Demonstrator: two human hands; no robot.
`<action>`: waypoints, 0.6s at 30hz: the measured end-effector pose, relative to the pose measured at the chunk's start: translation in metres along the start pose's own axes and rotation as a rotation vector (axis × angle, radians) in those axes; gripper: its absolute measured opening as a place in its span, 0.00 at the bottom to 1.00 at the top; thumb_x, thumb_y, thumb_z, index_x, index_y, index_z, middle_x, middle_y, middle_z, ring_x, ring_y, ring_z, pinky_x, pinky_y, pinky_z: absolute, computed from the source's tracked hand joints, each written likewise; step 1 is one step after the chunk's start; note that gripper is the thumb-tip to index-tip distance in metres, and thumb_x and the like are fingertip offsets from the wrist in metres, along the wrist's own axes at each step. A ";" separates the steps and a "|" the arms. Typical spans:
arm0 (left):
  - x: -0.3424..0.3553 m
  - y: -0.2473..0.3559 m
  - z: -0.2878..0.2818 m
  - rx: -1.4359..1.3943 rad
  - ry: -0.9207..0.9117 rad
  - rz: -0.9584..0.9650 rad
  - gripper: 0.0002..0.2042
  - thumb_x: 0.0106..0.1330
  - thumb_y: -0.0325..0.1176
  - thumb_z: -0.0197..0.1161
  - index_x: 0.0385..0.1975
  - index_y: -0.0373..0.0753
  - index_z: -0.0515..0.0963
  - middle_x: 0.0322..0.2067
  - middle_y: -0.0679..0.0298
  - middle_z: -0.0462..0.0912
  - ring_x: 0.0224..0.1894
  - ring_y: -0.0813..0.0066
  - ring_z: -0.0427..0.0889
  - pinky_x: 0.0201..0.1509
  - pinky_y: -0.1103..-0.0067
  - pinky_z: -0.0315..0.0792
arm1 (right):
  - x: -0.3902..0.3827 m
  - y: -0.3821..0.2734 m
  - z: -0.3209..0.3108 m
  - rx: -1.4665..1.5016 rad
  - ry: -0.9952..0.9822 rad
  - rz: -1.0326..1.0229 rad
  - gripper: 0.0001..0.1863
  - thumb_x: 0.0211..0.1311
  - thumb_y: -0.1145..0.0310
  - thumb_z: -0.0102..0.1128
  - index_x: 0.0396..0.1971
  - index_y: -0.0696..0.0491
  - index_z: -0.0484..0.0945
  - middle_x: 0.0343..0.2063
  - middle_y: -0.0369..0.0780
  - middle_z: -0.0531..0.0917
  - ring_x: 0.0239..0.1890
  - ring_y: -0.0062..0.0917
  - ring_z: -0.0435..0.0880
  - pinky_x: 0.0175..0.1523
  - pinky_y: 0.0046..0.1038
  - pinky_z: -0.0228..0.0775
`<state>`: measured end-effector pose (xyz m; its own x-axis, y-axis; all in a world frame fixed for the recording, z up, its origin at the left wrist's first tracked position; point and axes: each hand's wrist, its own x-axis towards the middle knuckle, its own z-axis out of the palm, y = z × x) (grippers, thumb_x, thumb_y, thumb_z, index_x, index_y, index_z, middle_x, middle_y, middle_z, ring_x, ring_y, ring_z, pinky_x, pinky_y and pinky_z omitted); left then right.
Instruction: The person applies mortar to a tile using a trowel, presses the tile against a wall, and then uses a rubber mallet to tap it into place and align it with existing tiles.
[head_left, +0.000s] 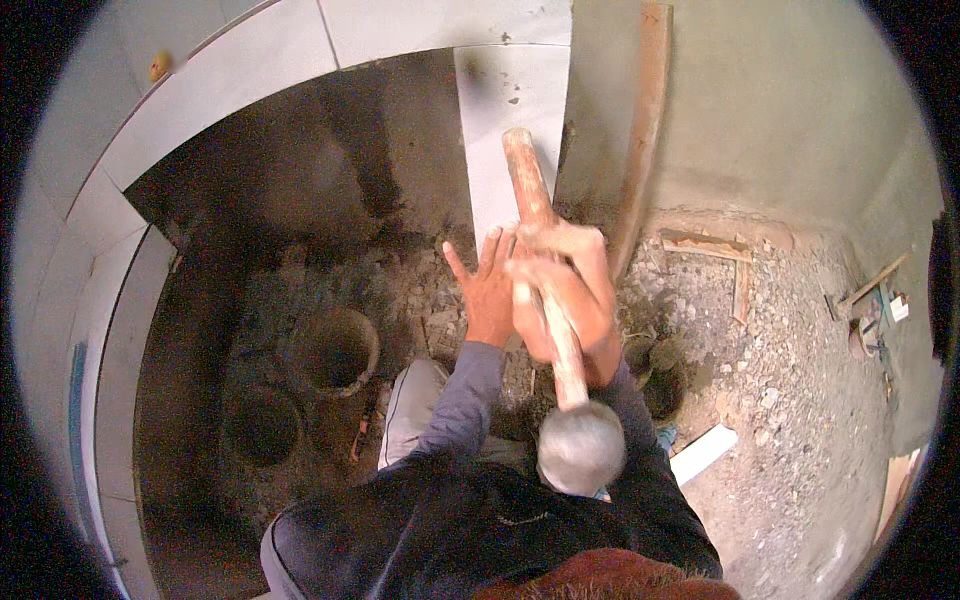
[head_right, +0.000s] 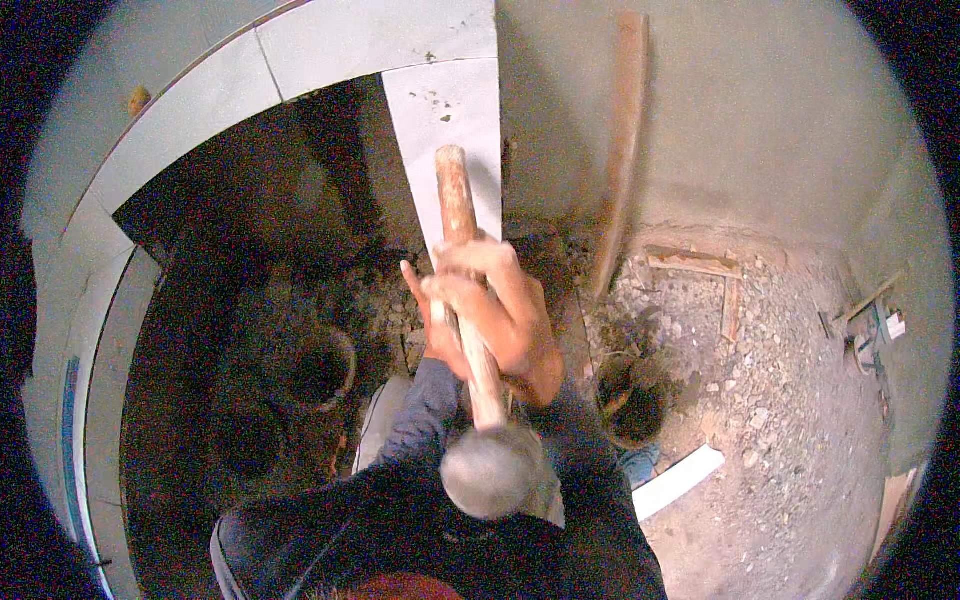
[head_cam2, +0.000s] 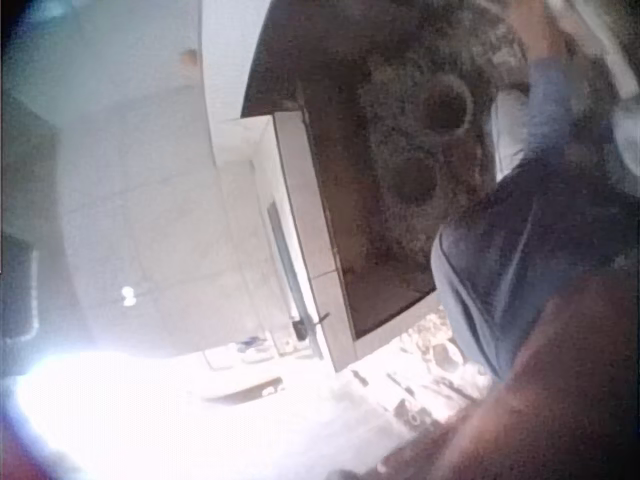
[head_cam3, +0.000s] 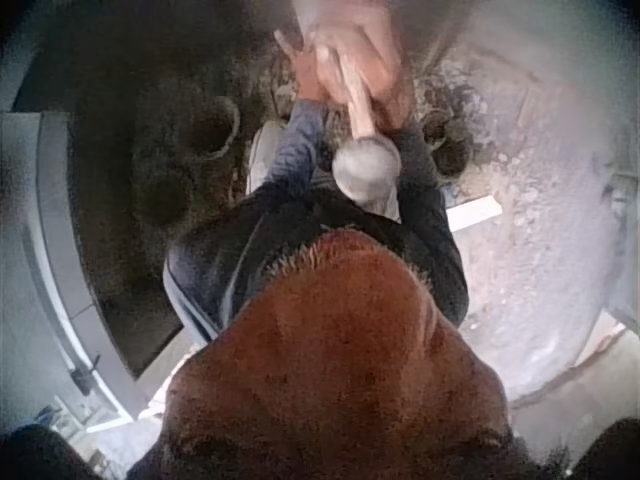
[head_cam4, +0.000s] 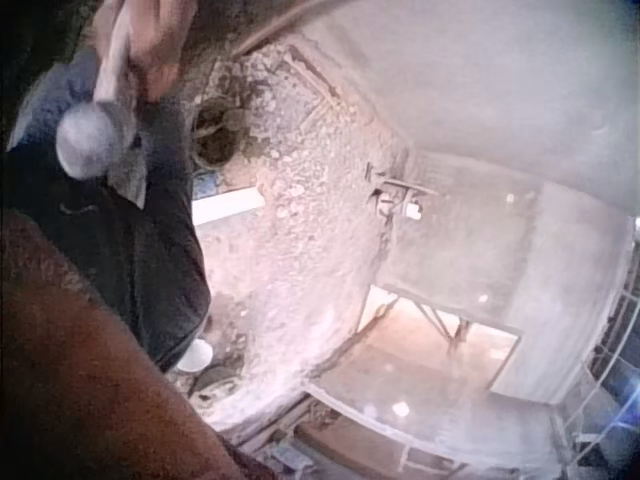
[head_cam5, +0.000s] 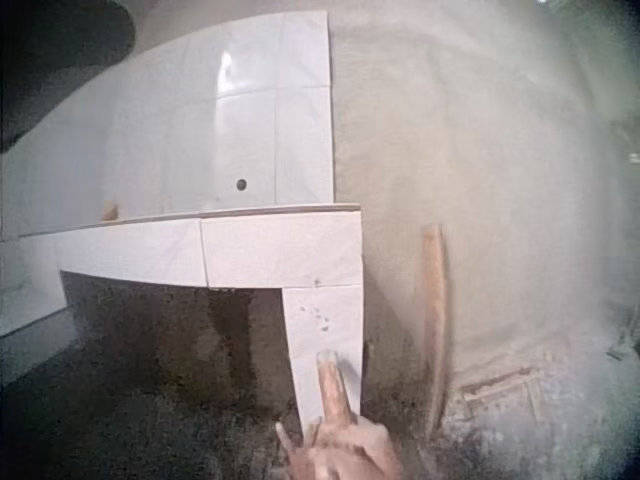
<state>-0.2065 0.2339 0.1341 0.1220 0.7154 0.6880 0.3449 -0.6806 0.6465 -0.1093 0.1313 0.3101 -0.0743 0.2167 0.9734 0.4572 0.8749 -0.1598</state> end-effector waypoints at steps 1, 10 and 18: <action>0.002 0.003 -0.001 0.448 -0.031 0.066 0.23 0.66 0.40 0.56 0.62 0.47 0.73 0.67 0.68 0.69 0.72 0.69 0.62 0.73 0.32 0.27 | -0.004 -0.010 -0.004 0.021 0.038 -0.003 0.14 0.50 0.78 0.70 0.39 0.53 0.82 0.44 0.47 0.79 0.45 0.42 0.85 0.52 0.43 0.80; 0.004 0.014 0.008 -0.165 0.067 -0.017 0.24 0.69 0.50 0.52 0.62 0.48 0.72 0.69 0.65 0.66 0.75 0.66 0.58 0.73 0.32 0.27 | -0.030 0.004 -0.013 0.114 -0.019 -0.037 0.13 0.53 0.78 0.66 0.40 0.57 0.79 0.44 0.48 0.78 0.42 0.43 0.85 0.49 0.40 0.81; 0.002 -0.002 -0.003 0.777 0.027 0.283 0.23 0.70 0.51 0.51 0.60 0.48 0.74 0.70 0.64 0.64 0.76 0.66 0.54 0.73 0.32 0.27 | -0.043 0.011 -0.014 0.173 -0.032 0.042 0.13 0.53 0.79 0.68 0.39 0.57 0.79 0.47 0.47 0.77 0.48 0.42 0.84 0.58 0.45 0.77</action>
<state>-0.2094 0.2369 0.1350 0.2813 0.5228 0.8047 0.8512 -0.5232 0.0424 -0.0890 0.1257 0.2688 -0.0882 0.2658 0.9600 0.3013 0.9257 -0.2286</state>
